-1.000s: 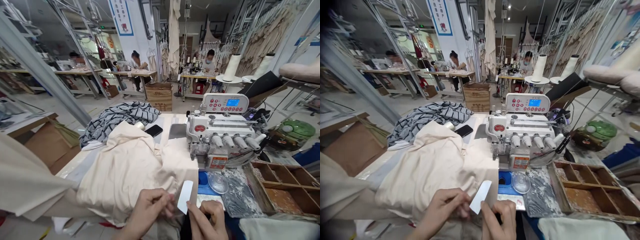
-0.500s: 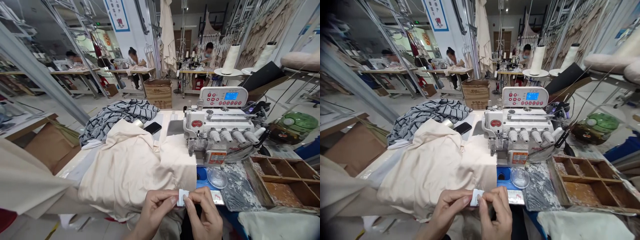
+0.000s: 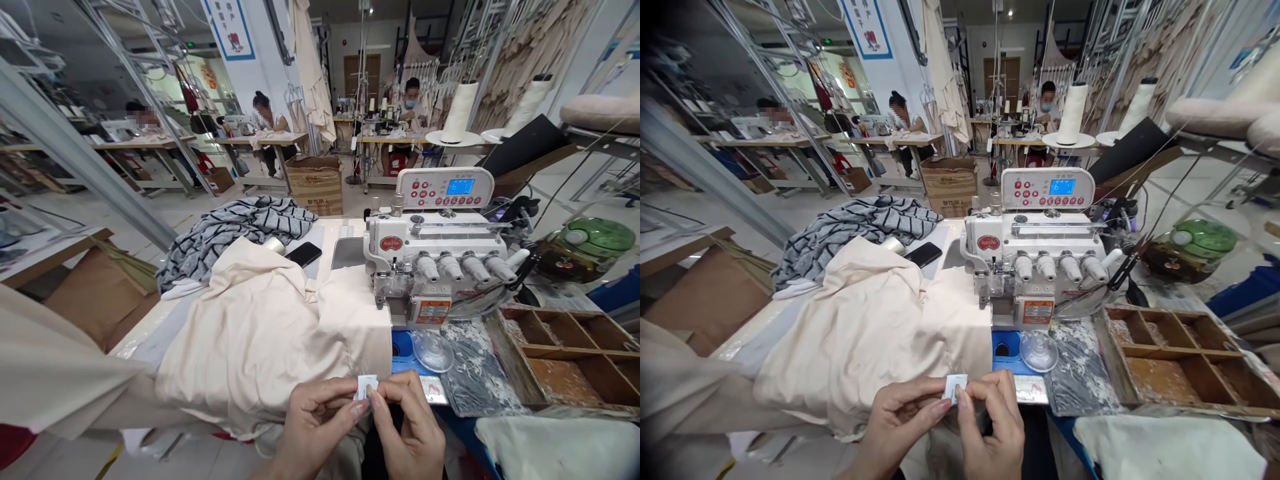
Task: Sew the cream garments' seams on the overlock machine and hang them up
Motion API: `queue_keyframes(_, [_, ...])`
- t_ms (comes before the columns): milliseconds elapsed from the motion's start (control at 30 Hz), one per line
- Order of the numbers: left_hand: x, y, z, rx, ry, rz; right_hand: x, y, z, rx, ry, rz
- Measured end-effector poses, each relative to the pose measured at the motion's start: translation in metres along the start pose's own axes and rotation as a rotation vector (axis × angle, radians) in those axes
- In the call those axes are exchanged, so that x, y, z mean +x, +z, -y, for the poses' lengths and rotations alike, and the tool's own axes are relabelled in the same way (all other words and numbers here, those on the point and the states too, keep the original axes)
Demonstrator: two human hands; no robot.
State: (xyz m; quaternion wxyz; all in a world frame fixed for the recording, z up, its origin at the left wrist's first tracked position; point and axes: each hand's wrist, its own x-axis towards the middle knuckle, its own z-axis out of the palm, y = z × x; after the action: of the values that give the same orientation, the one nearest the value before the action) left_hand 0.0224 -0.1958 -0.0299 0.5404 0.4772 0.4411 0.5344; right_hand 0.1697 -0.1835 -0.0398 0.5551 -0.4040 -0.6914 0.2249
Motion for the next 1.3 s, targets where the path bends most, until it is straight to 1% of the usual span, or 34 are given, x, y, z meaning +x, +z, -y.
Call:
queue_keyframes(67, [0.000,0.000,0.003,0.024,0.000,-0.003,0.001,-0.001,0.000,-0.014,-0.029,-0.009])
queue_keyframes(133, [0.000,0.000,0.005,0.059,0.062,-0.039,0.001,0.000,0.001,-0.017,-0.038,-0.017])
queue_keyframes(233, [0.001,0.000,0.002,0.130,0.176,-0.097,0.002,0.000,0.002,0.010,-0.009,-0.029])
queue_keyframes(300, [0.002,0.001,-0.003,0.175,0.190,-0.093,0.004,-0.002,0.001,0.043,0.036,-0.033])
queue_keyframes(367, [0.002,0.003,-0.008,0.198,0.165,-0.060,0.007,-0.005,-0.001,0.097,0.101,-0.005])
queue_keyframes(433, [0.001,0.003,-0.011,0.210,0.130,-0.025,0.010,-0.008,-0.003,0.168,0.166,0.081])
queue_keyframes(500, [0.001,0.001,-0.009,0.220,0.083,-0.009,0.013,-0.010,-0.006,0.221,0.193,0.143])
queue_keyframes(533, [0.002,0.000,-0.006,0.217,0.045,-0.004,0.013,-0.011,-0.007,0.227,0.182,0.143])
queue_keyframes(667, [0.008,-0.010,0.007,0.168,-0.158,-0.010,0.012,-0.010,-0.012,0.157,0.092,0.055])
queue_keyframes(733, [0.015,-0.012,0.007,0.182,-0.184,-0.022,0.012,-0.009,-0.015,0.119,0.069,0.048])
queue_keyframes(767, [0.019,-0.012,0.004,0.215,-0.156,-0.028,0.014,-0.007,-0.017,0.099,0.058,0.043])
queue_keyframes(800, [0.025,-0.010,-0.001,0.269,-0.093,-0.032,0.017,-0.006,-0.019,0.080,0.044,0.023])
queue_keyframes(867, [0.039,-0.005,-0.018,0.447,0.117,-0.045,0.028,-0.003,-0.021,0.038,0.011,-0.035])
queue_keyframes(933, [0.057,0.000,-0.039,0.663,0.334,-0.055,0.042,-0.001,-0.022,0.001,-0.024,-0.101])
queue_keyframes(967, [0.067,0.002,-0.049,0.748,0.396,-0.052,0.050,0.000,-0.023,-0.018,-0.041,-0.116])
queue_keyframes(1000, [0.078,0.003,-0.058,0.803,0.410,-0.038,0.056,0.000,-0.024,-0.036,-0.059,-0.122])
queue_keyframes(1033, [0.089,0.003,-0.064,0.823,0.376,-0.011,0.061,0.000,-0.026,-0.053,-0.071,-0.133])
queue_keyframes(1067, [0.098,0.002,-0.068,0.815,0.305,0.023,0.064,-0.001,-0.028,-0.070,-0.078,-0.153])
queue_keyframes(1133, [0.114,0.000,-0.069,0.749,0.138,0.068,0.066,-0.003,-0.033,-0.086,-0.072,-0.196])
queue_keyframes(1167, [0.119,-0.001,-0.067,0.709,0.073,0.066,0.064,-0.004,-0.036,-0.081,-0.058,-0.226])
queue_keyframes(1233, [0.125,-0.004,-0.062,0.637,0.024,0.022,0.059,-0.004,-0.042,-0.054,-0.026,-0.266])
queue_keyframes(1300, [0.127,-0.005,-0.059,0.588,0.029,-0.014,0.052,-0.002,-0.046,-0.015,0.007,-0.292])
